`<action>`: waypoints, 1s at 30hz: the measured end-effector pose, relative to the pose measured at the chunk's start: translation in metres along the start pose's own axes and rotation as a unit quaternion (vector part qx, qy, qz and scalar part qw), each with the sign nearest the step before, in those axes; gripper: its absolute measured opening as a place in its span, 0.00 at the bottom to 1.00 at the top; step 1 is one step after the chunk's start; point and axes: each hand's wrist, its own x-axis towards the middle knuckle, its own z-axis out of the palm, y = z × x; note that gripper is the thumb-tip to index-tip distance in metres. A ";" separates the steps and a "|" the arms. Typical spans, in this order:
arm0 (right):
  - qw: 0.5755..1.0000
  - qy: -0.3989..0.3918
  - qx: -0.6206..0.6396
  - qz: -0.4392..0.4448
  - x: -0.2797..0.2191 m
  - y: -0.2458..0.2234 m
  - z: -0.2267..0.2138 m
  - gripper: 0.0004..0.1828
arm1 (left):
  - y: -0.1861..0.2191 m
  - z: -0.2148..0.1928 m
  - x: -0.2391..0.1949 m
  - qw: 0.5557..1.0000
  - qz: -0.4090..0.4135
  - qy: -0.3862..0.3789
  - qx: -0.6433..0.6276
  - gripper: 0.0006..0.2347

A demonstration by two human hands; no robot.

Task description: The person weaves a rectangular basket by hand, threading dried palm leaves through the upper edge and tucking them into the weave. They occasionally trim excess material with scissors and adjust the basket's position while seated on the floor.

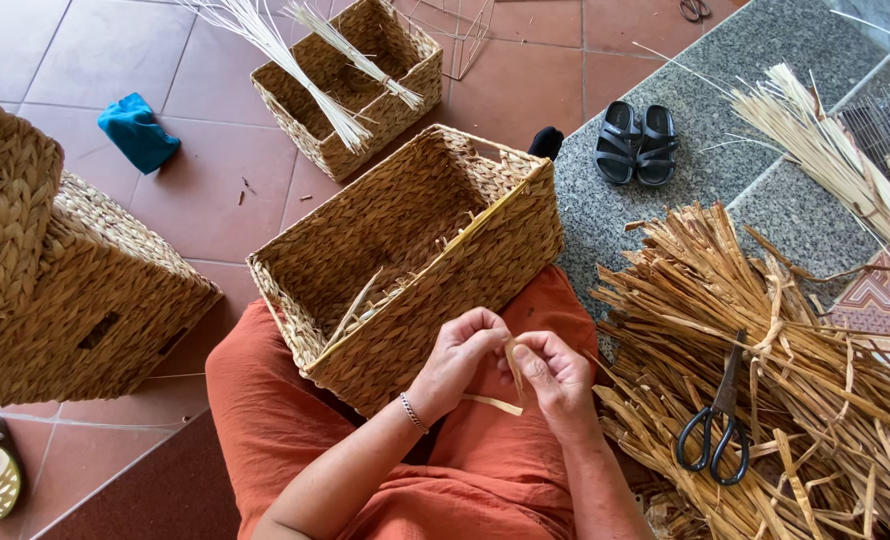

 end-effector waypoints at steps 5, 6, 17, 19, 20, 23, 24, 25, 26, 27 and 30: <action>0.998 0.030 0.037 0.042 0.010 -0.002 -0.015 0.06 | 0.006 0.001 0.019 0.983 0.057 -0.027 0.172 0.05; 0.998 0.033 0.034 0.042 0.015 -0.001 -0.020 0.06 | 0.009 -0.001 0.027 0.976 0.057 -0.044 0.205 0.05; 0.982 0.176 -0.049 -0.045 0.163 0.035 -0.099 0.04 | 0.048 -0.069 0.239 0.852 0.130 0.075 0.502 0.08; 0.982 0.182 -0.034 -0.046 0.197 0.050 -0.097 0.05 | 0.041 -0.077 0.270 0.855 0.100 0.079 0.502 0.09; 0.982 0.182 -0.030 -0.045 0.212 0.058 -0.096 0.05 | 0.035 -0.081 0.280 0.867 0.076 0.071 0.487 0.09; 0.980 0.189 -0.041 -0.051 0.244 0.073 -0.089 0.07 | 0.024 -0.092 0.307 0.905 0.009 0.044 0.423 0.10; 0.979 0.192 -0.049 -0.054 0.252 0.078 -0.085 0.07 | 0.021 -0.095 0.313 0.920 -0.010 0.032 0.391 0.10; 0.979 0.193 -0.045 -0.053 0.258 0.081 -0.082 0.08 | 0.019 -0.097 0.318 0.933 -0.029 0.021 0.358 0.11; 0.979 0.193 -0.043 -0.053 0.262 0.083 -0.080 0.09 | 0.017 -0.099 0.321 0.933 -0.039 0.015 0.357 0.11; 0.979 0.194 -0.041 -0.052 0.265 0.085 -0.077 0.09 | 0.016 -0.102 0.323 0.933 -0.048 0.008 0.356 0.11; 0.979 0.202 -0.005 -0.031 0.270 0.086 -0.068 0.10 | 0.014 -0.104 0.325 0.938 -0.068 -0.012 0.339 0.11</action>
